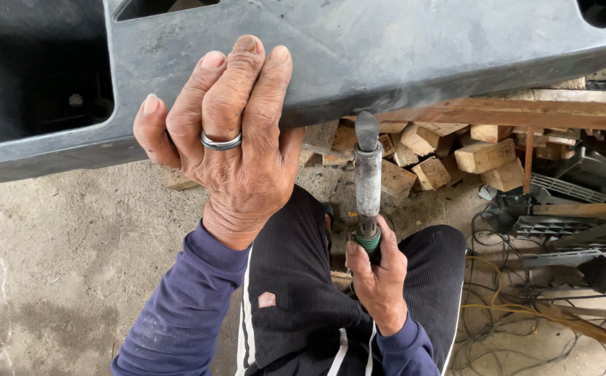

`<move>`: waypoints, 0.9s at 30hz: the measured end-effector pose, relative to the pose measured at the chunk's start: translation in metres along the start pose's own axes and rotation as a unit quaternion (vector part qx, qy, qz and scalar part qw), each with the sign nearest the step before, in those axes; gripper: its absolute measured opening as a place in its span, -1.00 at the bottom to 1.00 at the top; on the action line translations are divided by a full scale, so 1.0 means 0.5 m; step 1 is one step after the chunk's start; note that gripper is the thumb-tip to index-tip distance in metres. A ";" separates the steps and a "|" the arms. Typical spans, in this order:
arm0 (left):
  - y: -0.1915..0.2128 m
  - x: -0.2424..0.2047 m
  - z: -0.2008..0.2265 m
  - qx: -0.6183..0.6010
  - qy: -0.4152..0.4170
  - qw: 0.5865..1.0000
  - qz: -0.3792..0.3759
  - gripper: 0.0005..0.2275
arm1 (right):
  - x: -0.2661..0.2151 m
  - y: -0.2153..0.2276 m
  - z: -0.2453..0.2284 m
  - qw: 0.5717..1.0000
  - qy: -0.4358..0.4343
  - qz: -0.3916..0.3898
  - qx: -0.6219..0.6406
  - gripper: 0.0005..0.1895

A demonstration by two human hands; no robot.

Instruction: The person uses a soldering iron to smooth the edge of a gray plastic pallet, then switches to a metal file to further refine the surface. The person holds the pallet steady with one hand while applying the tools with the other.

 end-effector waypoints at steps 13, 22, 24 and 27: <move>-0.002 0.001 0.004 -0.001 0.012 1.000 0.010 -0.56 | 0.003 0.000 -0.009 0.998 0.010 -0.002 -0.064 -0.46; -0.002 0.000 0.002 -0.006 0.008 1.000 0.013 -0.56 | 0.010 -0.004 -0.045 0.993 0.023 0.015 -0.112 -0.43; -0.002 -0.002 0.002 -0.007 0.011 1.000 0.006 -0.55 | 0.008 -0.004 -0.046 0.994 0.025 0.013 -0.104 -0.44; -0.003 -0.002 0.003 -0.011 0.013 1.000 0.009 -0.55 | 0.004 -0.001 -0.036 0.998 0.012 0.012 -0.064 -0.45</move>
Point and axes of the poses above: each hand's wrist, its own x-axis towards the middle knuckle, its own y-axis out of the back of the hand, z = x × y, the point moved 7 cm from there along x, towards the middle knuckle, and after that the axes turned 7 degrees about -z, right-handed, at the moved point
